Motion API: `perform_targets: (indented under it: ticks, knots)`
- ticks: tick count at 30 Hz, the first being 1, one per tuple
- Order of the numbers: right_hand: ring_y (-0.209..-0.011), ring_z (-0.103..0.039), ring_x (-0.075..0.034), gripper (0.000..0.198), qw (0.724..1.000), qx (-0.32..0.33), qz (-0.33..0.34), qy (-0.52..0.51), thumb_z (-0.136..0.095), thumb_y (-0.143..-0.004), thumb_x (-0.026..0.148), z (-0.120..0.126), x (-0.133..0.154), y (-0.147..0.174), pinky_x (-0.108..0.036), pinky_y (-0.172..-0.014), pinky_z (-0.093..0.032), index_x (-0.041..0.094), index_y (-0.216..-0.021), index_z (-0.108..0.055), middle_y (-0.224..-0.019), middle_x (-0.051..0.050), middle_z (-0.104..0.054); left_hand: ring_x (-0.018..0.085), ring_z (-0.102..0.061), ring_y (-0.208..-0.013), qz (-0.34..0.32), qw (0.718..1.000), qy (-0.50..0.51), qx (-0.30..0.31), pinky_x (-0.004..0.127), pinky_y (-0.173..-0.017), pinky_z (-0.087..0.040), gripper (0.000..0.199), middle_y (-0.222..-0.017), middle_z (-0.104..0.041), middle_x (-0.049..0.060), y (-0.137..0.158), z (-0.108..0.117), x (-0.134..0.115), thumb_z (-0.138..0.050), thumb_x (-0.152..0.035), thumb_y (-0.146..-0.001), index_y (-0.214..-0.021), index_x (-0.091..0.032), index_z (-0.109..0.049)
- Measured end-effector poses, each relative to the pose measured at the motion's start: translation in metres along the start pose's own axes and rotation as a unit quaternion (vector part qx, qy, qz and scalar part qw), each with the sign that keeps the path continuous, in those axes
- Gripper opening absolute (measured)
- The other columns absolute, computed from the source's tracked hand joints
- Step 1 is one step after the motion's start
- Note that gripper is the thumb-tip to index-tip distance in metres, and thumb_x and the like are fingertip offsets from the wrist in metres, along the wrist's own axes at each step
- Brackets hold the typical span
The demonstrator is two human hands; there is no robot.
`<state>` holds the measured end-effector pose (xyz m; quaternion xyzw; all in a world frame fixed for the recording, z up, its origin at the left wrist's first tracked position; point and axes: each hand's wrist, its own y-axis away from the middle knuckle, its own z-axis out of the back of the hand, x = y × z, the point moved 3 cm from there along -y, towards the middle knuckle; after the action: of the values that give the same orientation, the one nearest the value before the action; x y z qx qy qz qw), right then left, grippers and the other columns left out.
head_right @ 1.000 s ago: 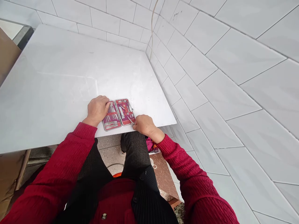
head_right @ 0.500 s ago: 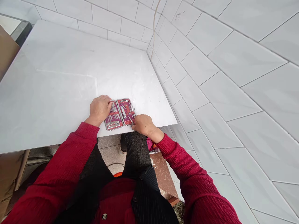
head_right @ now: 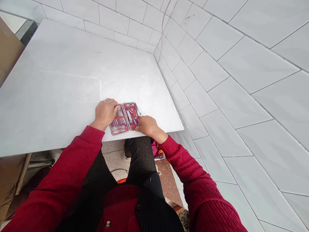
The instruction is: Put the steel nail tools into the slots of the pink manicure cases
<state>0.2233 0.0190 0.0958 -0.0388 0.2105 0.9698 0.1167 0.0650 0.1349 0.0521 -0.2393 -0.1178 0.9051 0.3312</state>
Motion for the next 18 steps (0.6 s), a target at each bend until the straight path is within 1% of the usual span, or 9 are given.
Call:
perform_targets:
  ticks: [8,12,14,16,17,18]
  knots:
    - [-0.084,-0.069,-0.02,0.02,0.998,-0.046,0.006,-0.031,-0.066,-0.091,0.035,-0.005,0.002,-0.009,-0.028,-0.06,-0.035,0.02,-0.086,-0.079,-0.092,-0.006,-0.078,0.032,-0.061,-0.104,0.002,1.0,0.005,-0.004,0.045,-0.086,-0.045,0.02,-0.104,-0.07,0.012,0.0,0.001,0.0,-0.049,-0.018,-0.1,-0.093,-0.02,-0.068]
    - [-0.082,-0.068,-0.02,0.021,0.997,-0.058,0.005,-0.05,-0.063,-0.093,0.034,-0.006,-0.002,-0.005,-0.028,-0.06,-0.034,0.021,-0.084,-0.077,-0.09,-0.006,-0.078,0.032,-0.062,-0.104,-0.002,1.0,0.001,-0.004,0.045,-0.086,-0.046,0.021,-0.104,-0.071,0.012,0.0,0.001,0.0,-0.049,-0.018,-0.099,-0.093,-0.02,-0.068]
    - [-0.081,-0.067,-0.02,0.021,0.995,-0.074,0.004,-0.07,-0.063,-0.094,0.034,-0.007,-0.006,0.001,-0.028,-0.062,-0.034,0.02,-0.084,-0.076,-0.087,-0.006,-0.077,0.032,-0.062,-0.103,-0.002,1.0,0.0,-0.007,0.045,-0.085,-0.046,0.021,-0.103,-0.071,0.012,0.0,0.0,0.0,-0.048,-0.018,-0.099,-0.092,-0.02,-0.068]
    - [-0.078,-0.066,-0.019,0.017,0.988,-0.098,0.023,-0.12,-0.064,-0.094,0.031,-0.01,-0.009,0.008,-0.028,-0.064,-0.035,0.02,-0.085,-0.074,-0.083,-0.005,-0.075,0.032,-0.062,-0.102,0.0,1.0,0.003,-0.011,0.045,-0.085,-0.046,0.021,-0.102,-0.071,0.011,-0.001,0.0,0.0,-0.048,-0.018,-0.099,-0.091,-0.021,-0.068]
    - [-0.075,-0.064,-0.018,0.016,0.98,-0.105,0.046,-0.166,-0.065,-0.093,0.03,-0.011,-0.009,0.012,-0.027,-0.065,-0.036,0.019,-0.084,-0.072,-0.079,-0.004,-0.073,0.032,-0.063,-0.102,0.001,1.0,0.004,-0.014,0.045,-0.085,-0.047,0.021,-0.102,-0.071,0.011,-0.001,0.0,0.0,-0.048,-0.018,-0.099,-0.09,-0.021,-0.068]
    - [-0.07,-0.062,-0.016,0.016,0.965,-0.102,0.079,-0.229,-0.066,-0.093,0.031,-0.012,-0.008,0.016,-0.027,-0.064,-0.037,0.019,-0.082,-0.071,-0.075,-0.003,-0.071,0.032,-0.063,-0.102,0.002,1.0,0.003,-0.016,0.046,-0.085,-0.047,0.022,-0.102,-0.071,0.011,-0.001,-0.001,0.0,-0.048,-0.019,-0.099,-0.091,-0.02,-0.068]
